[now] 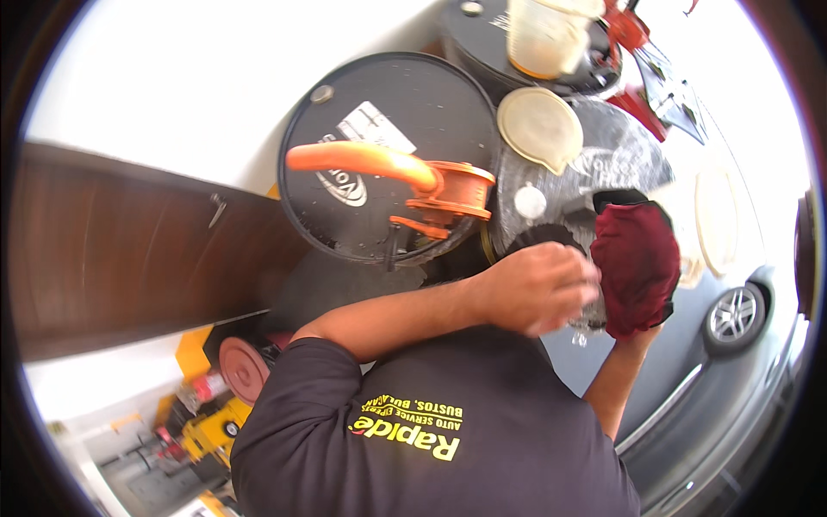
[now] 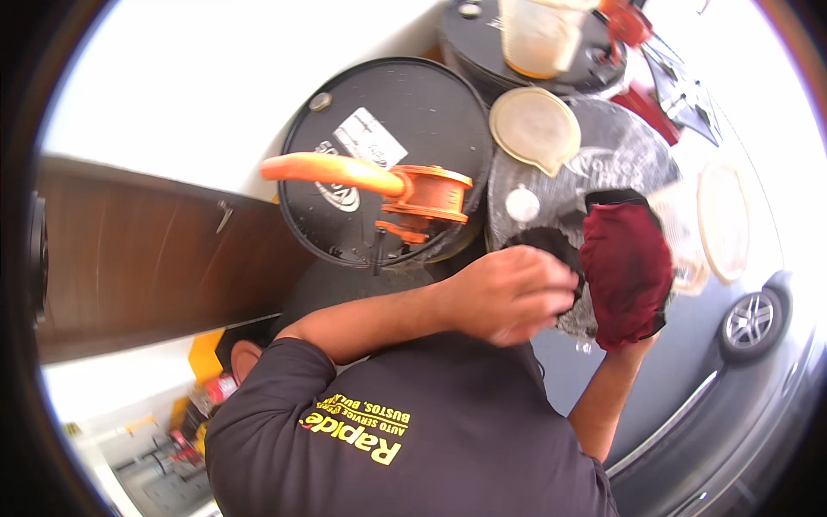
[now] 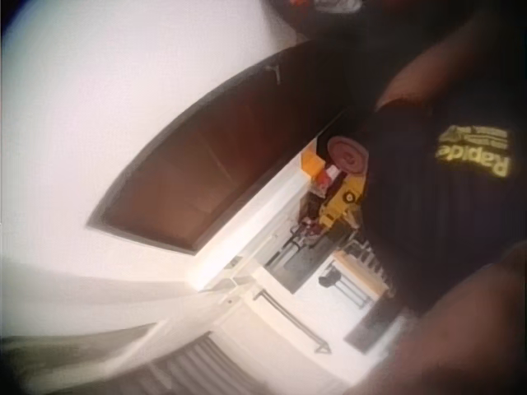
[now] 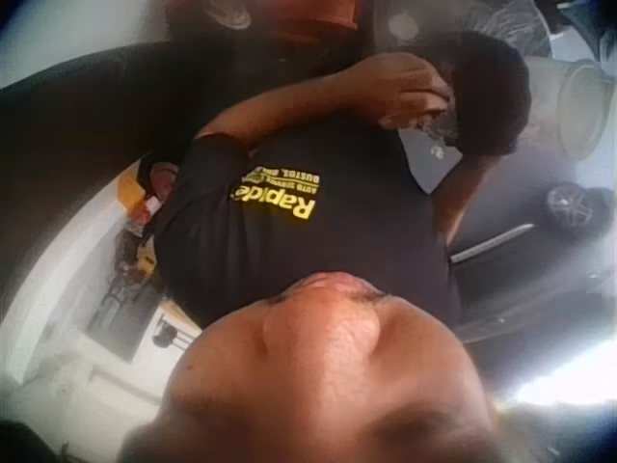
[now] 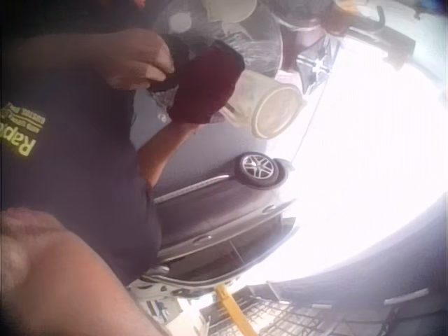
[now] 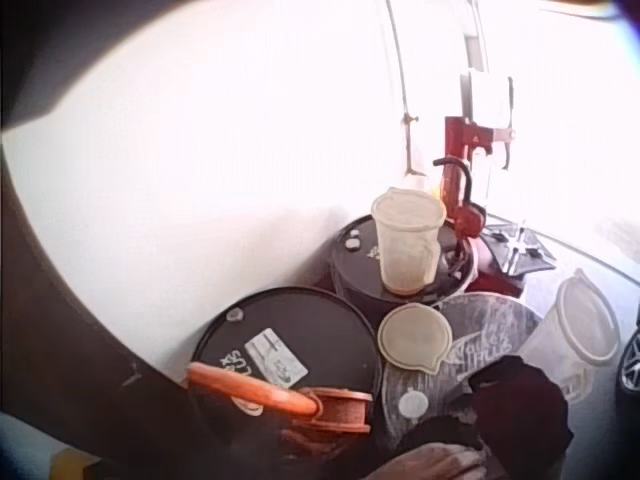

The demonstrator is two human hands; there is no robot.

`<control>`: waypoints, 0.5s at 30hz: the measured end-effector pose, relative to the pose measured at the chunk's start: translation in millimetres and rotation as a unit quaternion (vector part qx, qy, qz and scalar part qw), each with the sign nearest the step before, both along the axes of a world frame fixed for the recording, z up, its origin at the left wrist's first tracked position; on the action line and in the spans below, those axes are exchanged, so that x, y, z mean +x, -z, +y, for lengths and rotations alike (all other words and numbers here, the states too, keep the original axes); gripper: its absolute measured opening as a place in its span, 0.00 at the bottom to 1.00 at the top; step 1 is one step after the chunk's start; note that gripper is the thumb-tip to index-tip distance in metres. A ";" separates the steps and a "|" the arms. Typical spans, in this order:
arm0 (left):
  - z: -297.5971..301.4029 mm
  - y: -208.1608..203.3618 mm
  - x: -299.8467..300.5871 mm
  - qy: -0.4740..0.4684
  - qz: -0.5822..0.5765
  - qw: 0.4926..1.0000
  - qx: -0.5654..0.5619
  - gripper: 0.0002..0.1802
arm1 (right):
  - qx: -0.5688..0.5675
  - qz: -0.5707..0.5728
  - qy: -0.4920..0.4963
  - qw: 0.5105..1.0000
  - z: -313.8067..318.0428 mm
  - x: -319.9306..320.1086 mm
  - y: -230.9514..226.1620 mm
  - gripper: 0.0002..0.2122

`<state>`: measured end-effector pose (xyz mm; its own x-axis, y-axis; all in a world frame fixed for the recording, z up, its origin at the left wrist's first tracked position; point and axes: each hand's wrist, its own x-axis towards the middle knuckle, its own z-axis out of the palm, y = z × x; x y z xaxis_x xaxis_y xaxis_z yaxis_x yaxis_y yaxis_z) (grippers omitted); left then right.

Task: The person wipes the top and sides of large black barrels with a cloth, then uses a green scrubber on a white plastic container. The person continues wiping the barrels and handles several cloths and containers in a garage-like workspace.

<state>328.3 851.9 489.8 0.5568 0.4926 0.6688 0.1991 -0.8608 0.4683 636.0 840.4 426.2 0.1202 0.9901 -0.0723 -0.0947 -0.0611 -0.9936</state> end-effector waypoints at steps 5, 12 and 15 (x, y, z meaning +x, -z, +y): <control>-50.4 -67.5 -107.4 -0.158 -0.100 0.976 0.115 0.12 | 0.134 0.054 -0.437 0.888 49.6 -100.0 -81.1 0.04; -134.1 -20.9 -237.6 -0.264 -0.345 0.826 -0.359 0.15 | 0.217 -0.051 -0.757 0.615 58.4 -295.6 -127.7 0.03; -147.7 -4.8 -256.3 -0.081 -0.456 0.714 -0.525 0.25 | 0.250 -0.202 -0.778 0.540 46.7 -369.0 -121.6 0.05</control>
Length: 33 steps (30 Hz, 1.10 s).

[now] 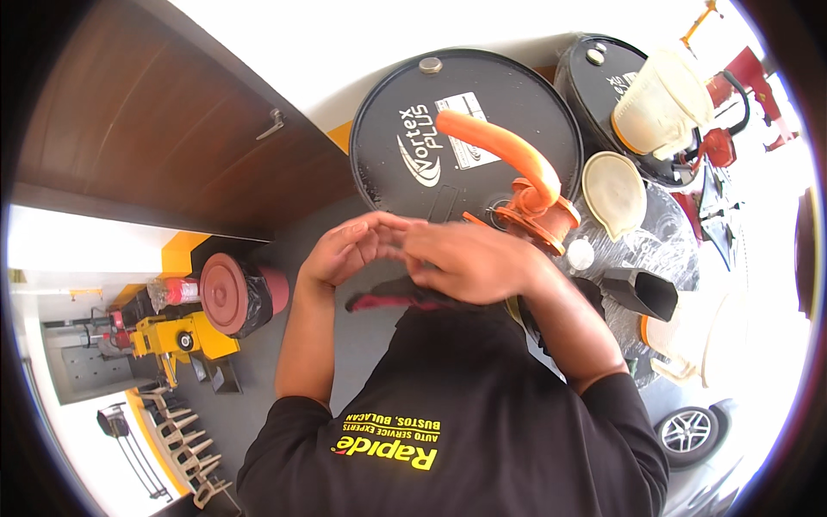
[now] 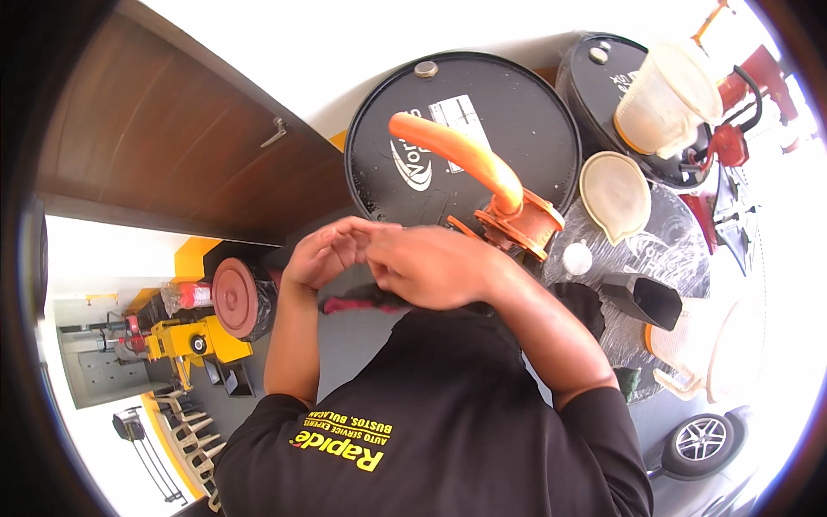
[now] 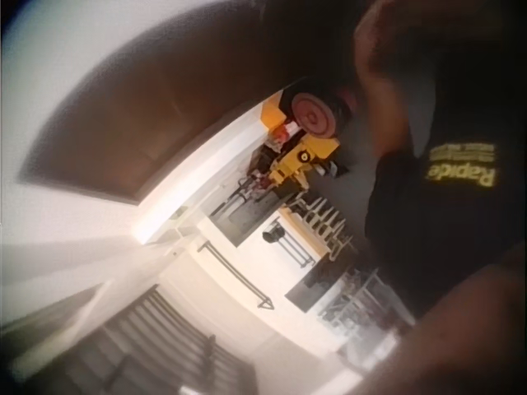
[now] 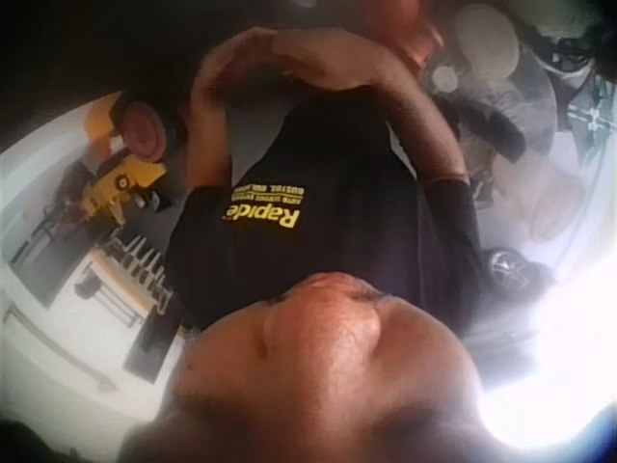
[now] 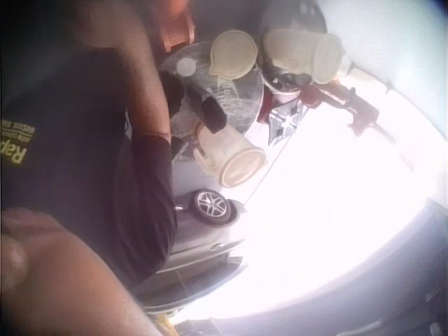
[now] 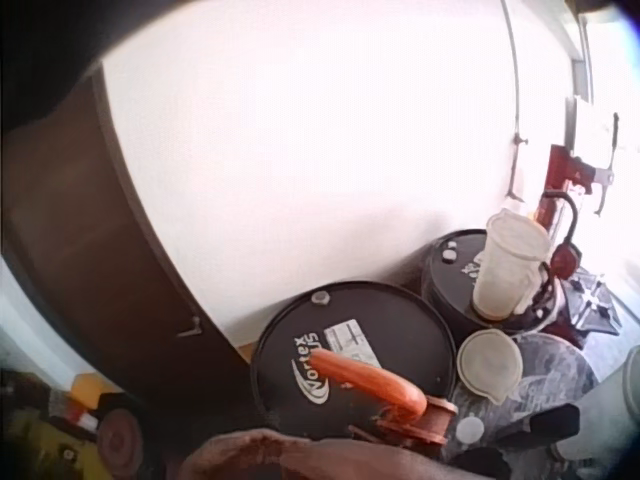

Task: The person wipes the top and sides of large black barrels with a cloth, then uses a green scrubber on a white plastic container. The person continues wiping the barrels and handles several cloths and containers in a garage-like workspace.

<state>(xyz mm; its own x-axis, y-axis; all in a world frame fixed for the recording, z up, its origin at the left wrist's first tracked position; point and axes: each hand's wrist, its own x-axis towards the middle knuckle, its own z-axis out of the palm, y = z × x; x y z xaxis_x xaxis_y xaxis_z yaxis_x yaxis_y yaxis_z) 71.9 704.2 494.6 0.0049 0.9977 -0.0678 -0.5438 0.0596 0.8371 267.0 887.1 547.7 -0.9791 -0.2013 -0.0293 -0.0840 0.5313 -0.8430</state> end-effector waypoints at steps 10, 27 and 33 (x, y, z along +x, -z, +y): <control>-28.3 126.8 7.3 -0.319 -0.117 0.940 -0.037 0.38 | 0.107 0.265 0.220 0.933 -27.2 -26.3 -6.9 0.14; 156.2 216.2 -62.1 -0.192 0.782 0.580 -0.127 0.36 | -0.194 0.066 0.370 0.906 -2.8 135.7 33.4 0.21; 219.9 242.2 -150.0 -0.171 0.817 0.516 -0.193 0.47 | -0.155 -0.004 0.507 0.848 -21.4 171.7 48.0 0.24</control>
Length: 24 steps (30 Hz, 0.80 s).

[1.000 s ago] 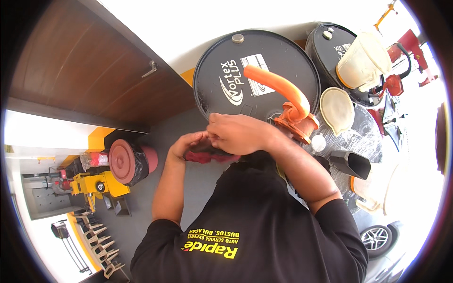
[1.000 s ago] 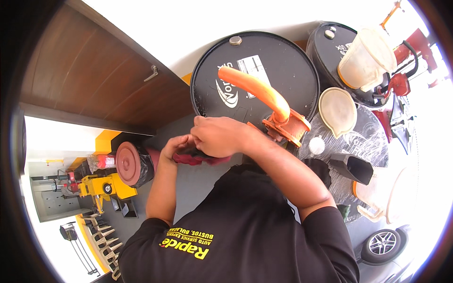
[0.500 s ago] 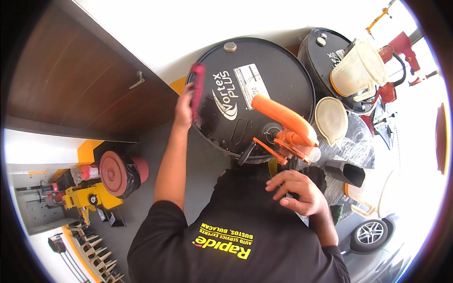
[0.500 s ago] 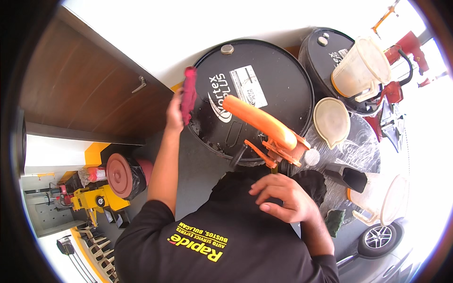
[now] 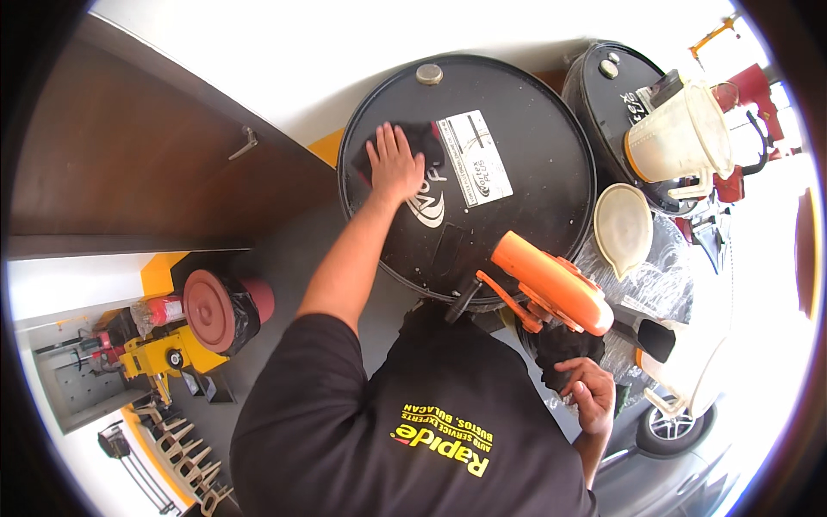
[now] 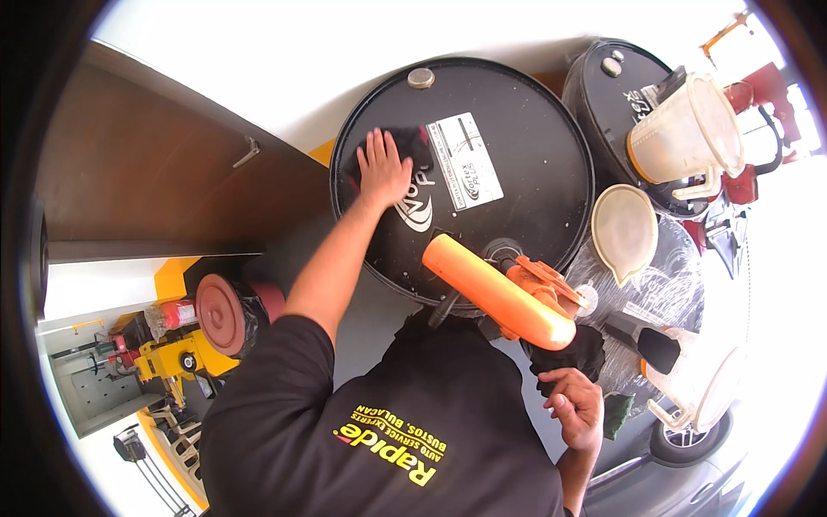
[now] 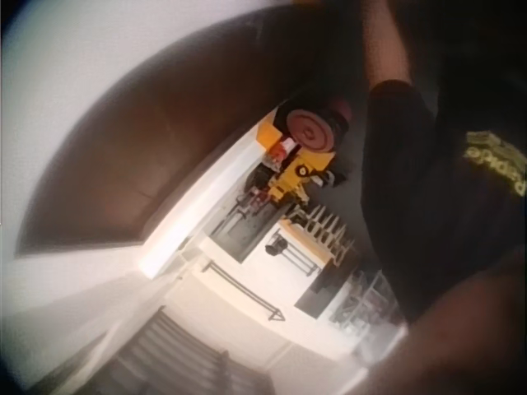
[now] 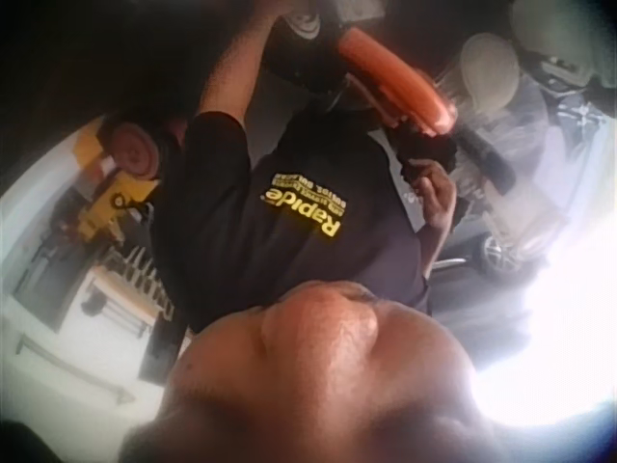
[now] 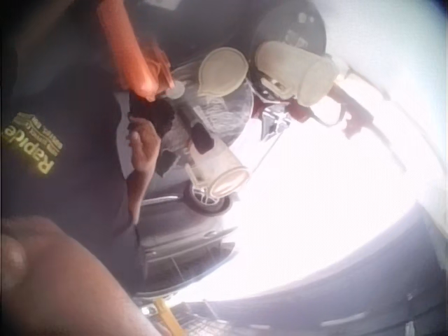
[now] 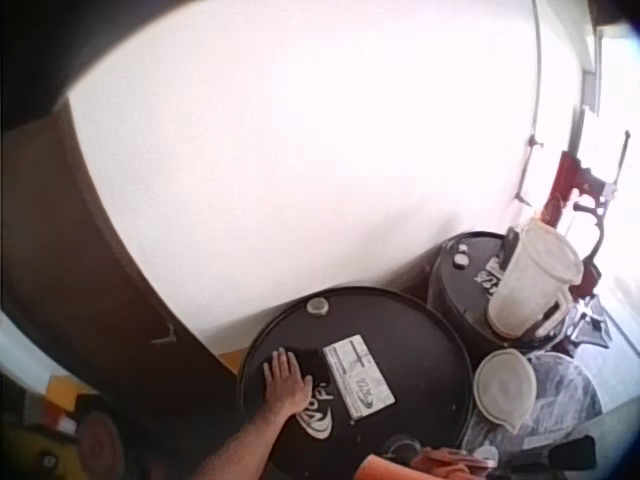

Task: The person wipes the top and sides of large black barrels with a cloth, then uses a green scrubber on a white plastic container. The person continues wiping the barrels and handles several cloths and containers in a garage-like workspace.

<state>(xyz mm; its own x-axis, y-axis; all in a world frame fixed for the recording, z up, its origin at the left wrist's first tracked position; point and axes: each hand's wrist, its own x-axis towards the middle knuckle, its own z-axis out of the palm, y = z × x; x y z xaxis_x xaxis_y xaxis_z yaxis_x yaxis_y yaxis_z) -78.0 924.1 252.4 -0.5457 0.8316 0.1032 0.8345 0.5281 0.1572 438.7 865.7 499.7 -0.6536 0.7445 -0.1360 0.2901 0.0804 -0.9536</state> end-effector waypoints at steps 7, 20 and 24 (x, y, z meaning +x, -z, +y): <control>52.5 1.8 -61.6 0.063 0.001 0.998 -0.025 0.43 | -0.092 -0.073 0.010 0.993 -5.2 7.5 14.9 0.23; -93.2 -23.6 24.1 0.085 -0.024 0.994 -0.057 0.47 | -0.192 -0.238 0.057 0.950 10.7 5.4 69.4 0.12; -32.4 -5.1 -58.4 0.062 0.003 0.998 -0.033 0.45 | -0.169 -0.252 0.042 0.952 -2.8 37.3 80.0 0.09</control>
<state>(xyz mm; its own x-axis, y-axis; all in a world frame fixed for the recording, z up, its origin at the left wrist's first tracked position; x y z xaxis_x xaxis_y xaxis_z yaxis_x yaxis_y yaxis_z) -136.4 891.7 257.5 -0.4382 0.8975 0.0500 0.8947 0.4301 0.1204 476.0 862.9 419.7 -0.3831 0.6493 -0.6570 0.7094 -0.2488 -0.6595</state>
